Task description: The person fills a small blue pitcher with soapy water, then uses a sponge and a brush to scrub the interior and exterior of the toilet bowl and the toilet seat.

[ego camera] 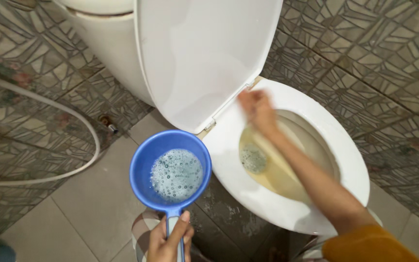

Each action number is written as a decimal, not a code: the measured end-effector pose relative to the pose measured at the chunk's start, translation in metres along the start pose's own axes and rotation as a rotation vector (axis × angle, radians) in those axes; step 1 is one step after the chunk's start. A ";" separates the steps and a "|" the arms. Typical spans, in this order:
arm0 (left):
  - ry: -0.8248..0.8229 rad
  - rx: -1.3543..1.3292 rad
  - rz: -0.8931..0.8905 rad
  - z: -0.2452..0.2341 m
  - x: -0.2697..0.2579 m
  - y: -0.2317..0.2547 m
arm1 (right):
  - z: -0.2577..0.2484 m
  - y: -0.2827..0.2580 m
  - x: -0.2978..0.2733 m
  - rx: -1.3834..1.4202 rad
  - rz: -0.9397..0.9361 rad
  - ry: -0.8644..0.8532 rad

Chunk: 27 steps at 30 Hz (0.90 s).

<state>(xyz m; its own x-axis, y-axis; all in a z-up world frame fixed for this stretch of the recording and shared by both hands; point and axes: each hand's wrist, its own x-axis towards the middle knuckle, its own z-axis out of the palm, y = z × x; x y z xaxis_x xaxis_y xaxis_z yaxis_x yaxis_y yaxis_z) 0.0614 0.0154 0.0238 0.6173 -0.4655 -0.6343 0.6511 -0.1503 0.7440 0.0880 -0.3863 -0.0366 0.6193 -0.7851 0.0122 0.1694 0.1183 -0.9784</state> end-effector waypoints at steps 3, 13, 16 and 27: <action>0.018 0.042 -0.048 -0.007 -0.003 0.000 | -0.024 -0.007 0.021 -0.704 -0.265 0.230; 0.078 0.030 -0.062 -0.012 0.004 0.007 | 0.004 0.009 -0.033 0.605 0.137 -0.154; 0.091 0.034 -0.055 -0.013 -0.001 0.007 | -0.034 -0.026 0.031 -0.817 -0.421 0.166; 0.058 0.091 0.041 -0.008 -0.024 0.028 | -0.031 0.099 -0.124 0.019 -0.006 -0.765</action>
<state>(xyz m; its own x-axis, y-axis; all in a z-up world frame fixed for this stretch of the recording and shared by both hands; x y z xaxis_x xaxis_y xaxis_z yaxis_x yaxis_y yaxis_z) 0.0686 0.0295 0.0582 0.6687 -0.4222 -0.6121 0.5838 -0.2118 0.7838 0.0047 -0.2961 -0.1417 0.9755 -0.1472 0.1637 0.1834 0.1314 -0.9742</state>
